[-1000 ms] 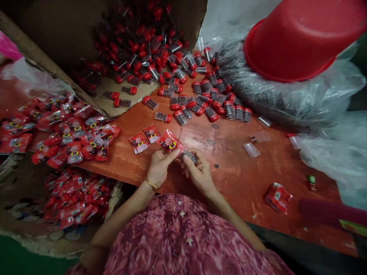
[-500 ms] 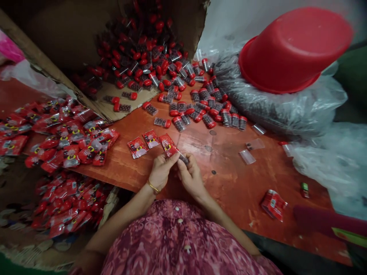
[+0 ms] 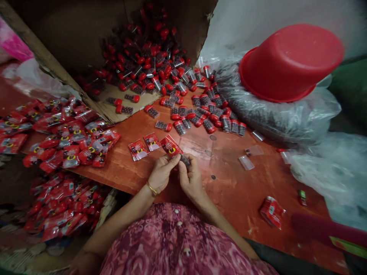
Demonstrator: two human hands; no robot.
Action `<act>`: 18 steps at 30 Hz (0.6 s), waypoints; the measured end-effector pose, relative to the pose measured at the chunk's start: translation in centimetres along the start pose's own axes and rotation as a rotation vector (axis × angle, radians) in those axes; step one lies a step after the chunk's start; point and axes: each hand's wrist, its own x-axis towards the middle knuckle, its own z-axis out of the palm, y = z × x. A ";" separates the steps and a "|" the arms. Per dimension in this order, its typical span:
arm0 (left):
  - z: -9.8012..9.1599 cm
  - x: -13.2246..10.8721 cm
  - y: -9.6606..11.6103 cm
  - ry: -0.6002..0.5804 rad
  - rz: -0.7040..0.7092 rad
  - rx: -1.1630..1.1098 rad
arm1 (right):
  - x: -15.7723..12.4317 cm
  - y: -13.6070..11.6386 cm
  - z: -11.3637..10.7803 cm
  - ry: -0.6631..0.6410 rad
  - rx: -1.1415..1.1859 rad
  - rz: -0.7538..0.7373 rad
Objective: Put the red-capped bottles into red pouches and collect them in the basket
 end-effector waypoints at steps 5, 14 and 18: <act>-0.6 -0.3 1.0 0.005 0.005 0.035 | 0.6 -0.6 -0.7 -0.201 0.260 0.123; -1.0 -0.4 0.4 -0.117 -0.123 0.060 | 2.7 -0.5 -1.0 -0.170 0.140 0.126; -6.9 -2.7 2.9 0.024 -0.194 0.209 | 7.7 -1.2 -4.2 -0.126 -0.475 -0.230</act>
